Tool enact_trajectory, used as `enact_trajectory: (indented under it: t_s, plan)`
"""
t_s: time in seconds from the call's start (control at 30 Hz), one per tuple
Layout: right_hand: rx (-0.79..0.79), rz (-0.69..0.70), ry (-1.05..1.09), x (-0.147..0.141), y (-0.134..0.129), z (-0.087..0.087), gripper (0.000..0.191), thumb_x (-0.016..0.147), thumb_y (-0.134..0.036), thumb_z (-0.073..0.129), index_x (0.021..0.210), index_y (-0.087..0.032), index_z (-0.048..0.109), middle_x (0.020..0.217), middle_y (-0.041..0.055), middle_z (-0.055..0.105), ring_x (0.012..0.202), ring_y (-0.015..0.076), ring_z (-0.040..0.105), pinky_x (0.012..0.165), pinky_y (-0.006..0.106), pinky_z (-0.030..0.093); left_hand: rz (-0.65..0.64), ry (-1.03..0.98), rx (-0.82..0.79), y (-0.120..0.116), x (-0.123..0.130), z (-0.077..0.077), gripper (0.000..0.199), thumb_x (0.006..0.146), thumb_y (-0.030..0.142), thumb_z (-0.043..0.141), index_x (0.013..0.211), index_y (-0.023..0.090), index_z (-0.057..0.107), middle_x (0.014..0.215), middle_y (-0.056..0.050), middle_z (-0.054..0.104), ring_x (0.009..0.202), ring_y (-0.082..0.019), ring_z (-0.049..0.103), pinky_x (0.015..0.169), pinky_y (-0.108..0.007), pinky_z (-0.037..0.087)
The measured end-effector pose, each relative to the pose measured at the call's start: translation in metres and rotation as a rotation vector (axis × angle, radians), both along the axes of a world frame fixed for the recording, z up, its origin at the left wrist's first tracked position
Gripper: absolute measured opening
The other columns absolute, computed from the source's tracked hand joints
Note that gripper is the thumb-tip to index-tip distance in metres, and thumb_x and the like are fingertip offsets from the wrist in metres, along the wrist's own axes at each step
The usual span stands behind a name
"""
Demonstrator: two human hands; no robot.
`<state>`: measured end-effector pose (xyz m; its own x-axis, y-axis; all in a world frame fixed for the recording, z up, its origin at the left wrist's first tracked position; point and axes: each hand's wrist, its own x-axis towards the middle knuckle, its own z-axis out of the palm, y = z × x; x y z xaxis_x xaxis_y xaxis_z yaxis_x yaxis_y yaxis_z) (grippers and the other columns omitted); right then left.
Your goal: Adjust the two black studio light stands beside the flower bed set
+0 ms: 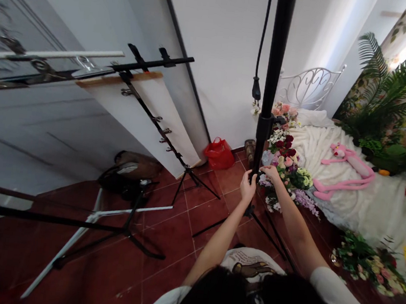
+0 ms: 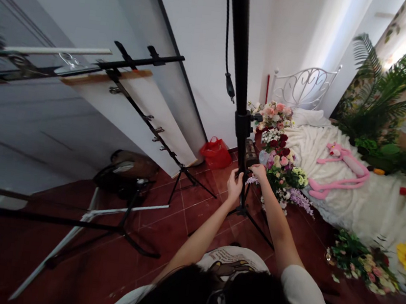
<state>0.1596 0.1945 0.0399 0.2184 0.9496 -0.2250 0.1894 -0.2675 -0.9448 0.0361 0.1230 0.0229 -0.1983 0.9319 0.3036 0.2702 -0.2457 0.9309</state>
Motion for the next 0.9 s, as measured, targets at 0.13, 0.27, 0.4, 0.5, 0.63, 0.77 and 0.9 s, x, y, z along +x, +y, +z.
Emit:
enact_trajectory:
  t_s: [0.13,0.27,0.4,0.5,0.63,0.77,0.9]
  plan:
    - [-0.081,-0.003,0.109,-0.002,-0.008,0.004,0.022,0.079,-0.033,0.064,0.072,-0.013,0.056,0.033,-0.009,0.039,0.028,0.0051,0.027,0.033,0.02,0.024,-0.021,-0.017,0.014,-0.002,-0.001,-0.001,0.04,0.09,0.047,0.04,0.117,0.02,0.052,0.117,-0.009,0.06,0.108,-0.018,0.057,0.096,-0.035,0.045]
    - [-0.041,-0.093,0.319,0.003,-0.057,-0.01,0.032,0.092,-0.044,0.041,0.09,-0.015,0.054,0.049,-0.0024,0.055,0.037,0.0072,0.045,0.04,0.018,0.036,0.106,-0.051,-0.008,-0.025,0.004,-0.024,0.043,0.09,0.046,0.041,0.121,0.017,0.047,0.119,-0.013,0.054,0.11,-0.018,0.054,0.097,-0.035,0.044]
    - [-0.122,-0.28,0.488,0.022,-0.133,-0.052,0.028,0.091,-0.042,0.044,0.088,-0.017,0.055,0.057,0.0012,0.062,0.044,0.0096,0.056,0.047,0.019,0.046,0.083,-0.052,-0.143,-0.062,0.025,-0.067,0.044,0.088,0.048,0.043,0.114,0.013,0.048,0.112,-0.016,0.051,0.097,-0.018,0.057,0.084,-0.033,0.05]
    - [-0.191,-0.522,0.629,0.04,-0.195,-0.088,0.021,0.089,-0.037,0.05,0.084,-0.017,0.056,0.06,0.0024,0.065,0.048,0.01,0.061,0.052,0.02,0.051,-0.173,-0.01,-0.199,-0.085,0.056,-0.088,0.039,0.088,0.048,0.043,0.106,0.014,0.051,0.106,-0.014,0.052,0.089,-0.016,0.059,0.082,-0.034,0.05]
    - [-0.187,-0.882,0.771,0.06,-0.28,-0.115,0.014,0.089,-0.029,0.049,0.084,-0.018,0.057,0.06,0.0024,0.066,0.049,0.0108,0.063,0.05,0.02,0.052,-0.623,0.009,-0.162,-0.117,0.117,-0.086,0.034,0.088,0.045,0.044,0.104,0.016,0.052,0.103,-0.011,0.055,0.091,-0.016,0.059,0.086,-0.035,0.049]
    - [-0.027,-1.18,0.847,0.068,-0.363,-0.11,0.017,0.091,-0.027,0.046,0.084,-0.018,0.058,0.062,0.0021,0.067,0.051,0.0108,0.063,0.052,0.02,0.051,-1.024,-0.011,-0.139,-0.174,0.177,-0.069,0.034,0.089,0.044,0.043,0.105,0.016,0.052,0.103,-0.01,0.059,0.094,-0.016,0.059,0.089,-0.035,0.048]
    - [0.183,-1.338,0.942,0.067,-0.437,-0.088,0.021,0.093,-0.029,0.041,0.087,-0.019,0.059,0.07,0.0028,0.069,0.058,0.0106,0.065,0.058,0.021,0.052,-1.423,-0.021,-0.106,-0.246,0.215,-0.05,0.033,0.09,0.043,0.041,0.107,0.017,0.054,0.108,-0.01,0.061,0.101,-0.016,0.059,0.095,-0.037,0.045]
